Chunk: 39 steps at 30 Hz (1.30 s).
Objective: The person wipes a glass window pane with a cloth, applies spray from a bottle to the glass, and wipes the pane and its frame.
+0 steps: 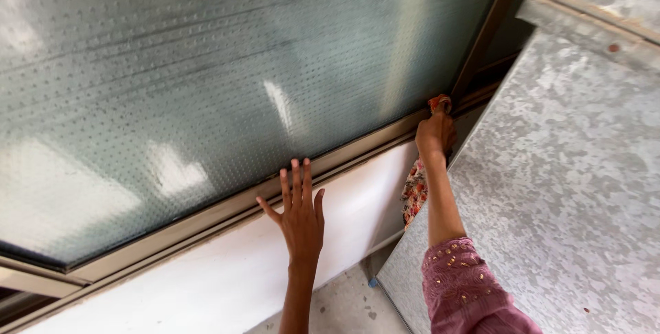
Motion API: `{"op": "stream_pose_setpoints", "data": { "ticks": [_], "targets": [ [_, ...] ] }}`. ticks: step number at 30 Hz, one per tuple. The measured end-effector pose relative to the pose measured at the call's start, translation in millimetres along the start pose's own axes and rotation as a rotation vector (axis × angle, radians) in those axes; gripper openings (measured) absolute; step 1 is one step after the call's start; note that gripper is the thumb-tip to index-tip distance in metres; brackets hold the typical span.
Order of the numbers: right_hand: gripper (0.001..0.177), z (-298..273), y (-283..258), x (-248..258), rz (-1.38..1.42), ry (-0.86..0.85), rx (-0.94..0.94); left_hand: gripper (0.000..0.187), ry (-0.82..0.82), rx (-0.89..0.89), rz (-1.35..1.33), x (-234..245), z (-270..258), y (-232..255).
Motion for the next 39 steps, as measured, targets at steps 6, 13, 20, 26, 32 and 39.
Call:
{"op": "stream_pose_setpoints", "data": {
  "ticks": [6,13,20,26,32,39],
  "targets": [
    [0.024,-62.9,-25.0,-22.6,-0.427,0.036,0.251,0.061,0.002,0.034,-0.011,-8.7,-1.6,2.5],
    [0.049,-120.0,-54.5,-28.6,-0.46,-0.077,0.306,0.056,0.033,0.027,0.118,-11.0,-4.9,-2.5],
    [0.018,-8.9,-29.8,-17.6,-0.408,0.042,0.302,0.057,0.019,0.012,0.244,-15.5,-5.8,-5.3],
    [0.036,16.2,-6.7,-11.4,-0.241,0.159,0.217,0.059,0.064,-0.003,0.235,-14.5,-5.8,-4.4],
    [0.052,-38.3,-25.3,-21.5,-0.378,0.185,0.34,0.058,0.082,0.039,0.038,-1.5,-1.7,2.1],
    [0.067,-250.5,-131.7,-11.8,-0.517,0.223,0.645,0.072,0.054,0.114,-0.097,32.9,-11.2,-20.7]
  ]
}}
Point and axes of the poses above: each hand's wrist, its own z-axis towards the middle knuckle, its own x-axis out of the back of the hand, y = z × x, the point moved 9 cm from there along z, towards the middle knuckle, and after that the axes turned 8 degrees about -x, right-handed, at the moved point
